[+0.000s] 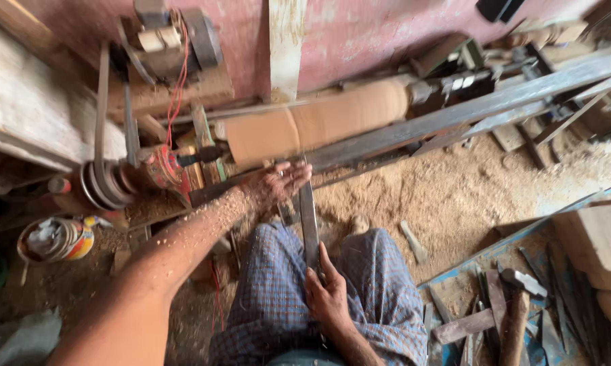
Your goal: The person operates a wood lathe to shape a cylindrical wooden blank. Using a chisel, they smooth and refine the rotating wood, creating a tapered profile and removing shavings.
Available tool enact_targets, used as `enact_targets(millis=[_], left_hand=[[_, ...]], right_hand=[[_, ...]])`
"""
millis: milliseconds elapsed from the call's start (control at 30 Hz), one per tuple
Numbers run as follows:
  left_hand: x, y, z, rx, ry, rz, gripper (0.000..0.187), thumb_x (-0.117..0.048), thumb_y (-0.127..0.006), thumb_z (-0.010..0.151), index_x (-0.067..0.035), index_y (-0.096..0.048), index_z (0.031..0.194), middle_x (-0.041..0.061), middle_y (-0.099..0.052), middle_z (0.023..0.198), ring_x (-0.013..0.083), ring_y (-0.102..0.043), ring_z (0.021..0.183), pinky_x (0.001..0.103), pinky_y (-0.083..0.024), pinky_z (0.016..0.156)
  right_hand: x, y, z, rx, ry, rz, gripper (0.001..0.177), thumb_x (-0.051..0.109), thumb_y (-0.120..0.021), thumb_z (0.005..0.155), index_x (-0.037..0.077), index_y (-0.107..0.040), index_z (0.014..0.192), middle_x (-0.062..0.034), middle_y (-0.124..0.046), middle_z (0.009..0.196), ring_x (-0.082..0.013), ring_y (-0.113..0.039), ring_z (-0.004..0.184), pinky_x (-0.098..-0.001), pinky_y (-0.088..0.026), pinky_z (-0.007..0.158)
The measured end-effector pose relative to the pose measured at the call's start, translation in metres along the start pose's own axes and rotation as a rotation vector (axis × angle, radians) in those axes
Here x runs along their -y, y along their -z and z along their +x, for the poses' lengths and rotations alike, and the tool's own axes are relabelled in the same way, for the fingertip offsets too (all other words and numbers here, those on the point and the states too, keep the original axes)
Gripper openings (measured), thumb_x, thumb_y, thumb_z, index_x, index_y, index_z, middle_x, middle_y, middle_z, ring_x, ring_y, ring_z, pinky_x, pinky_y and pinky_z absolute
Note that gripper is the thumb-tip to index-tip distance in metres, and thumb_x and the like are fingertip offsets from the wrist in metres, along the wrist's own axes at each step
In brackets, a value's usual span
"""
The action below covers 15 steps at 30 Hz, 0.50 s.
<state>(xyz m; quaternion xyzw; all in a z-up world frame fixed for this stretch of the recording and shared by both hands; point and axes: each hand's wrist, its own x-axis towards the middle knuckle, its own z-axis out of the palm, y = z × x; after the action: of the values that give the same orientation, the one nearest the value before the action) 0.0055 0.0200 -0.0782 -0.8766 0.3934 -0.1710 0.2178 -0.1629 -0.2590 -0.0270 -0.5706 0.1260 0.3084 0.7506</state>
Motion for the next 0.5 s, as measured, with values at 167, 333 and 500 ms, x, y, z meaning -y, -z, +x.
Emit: enact_targets(millis=[167, 333, 500], left_hand=[[-0.004, -0.050, 0.033, -0.052, 0.021, -0.101, 0.062, -0.032, -0.045, 0.108, 0.006, -0.031, 0.155, 0.017, -0.038, 0.164, 0.0220, -0.040, 0.152, 0.042, -0.016, 0.130], [-0.012, -0.090, 0.050, -0.330, 0.223, 0.200, 0.068, -0.030, -0.048, 0.107, -0.008, -0.021, 0.165, 0.001, -0.031, 0.170, 0.0156, -0.030, 0.154, 0.040, -0.012, 0.132], [-0.025, -0.081, 0.037, -0.159, 0.095, 0.204, 0.068, -0.020, -0.054, 0.100, -0.012, -0.023, 0.161, 0.001, -0.032, 0.168, 0.0193, -0.025, 0.153, 0.042, -0.011, 0.130]], right_hand=[[0.002, 0.031, 0.005, -0.034, 0.361, -0.360, 0.067, 0.005, -0.058, 0.102, 0.009, -0.034, 0.164, 0.0055, -0.047, 0.069, -0.0036, -0.039, 0.056, -0.0216, -0.037, 0.045], [0.028, 0.062, 0.035, 0.027, 0.066, -0.156, 0.070, 0.005, -0.058, 0.096, 0.019, -0.033, 0.160, 0.0032, -0.044, 0.058, -0.0074, -0.036, 0.041, -0.0244, -0.031, 0.035], [0.053, 0.087, 0.032, 0.068, -0.018, -0.297, 0.070, 0.006, -0.057, 0.097, 0.021, -0.033, 0.161, 0.0007, -0.048, 0.057, -0.0081, -0.038, 0.039, -0.0250, -0.031, 0.033]])
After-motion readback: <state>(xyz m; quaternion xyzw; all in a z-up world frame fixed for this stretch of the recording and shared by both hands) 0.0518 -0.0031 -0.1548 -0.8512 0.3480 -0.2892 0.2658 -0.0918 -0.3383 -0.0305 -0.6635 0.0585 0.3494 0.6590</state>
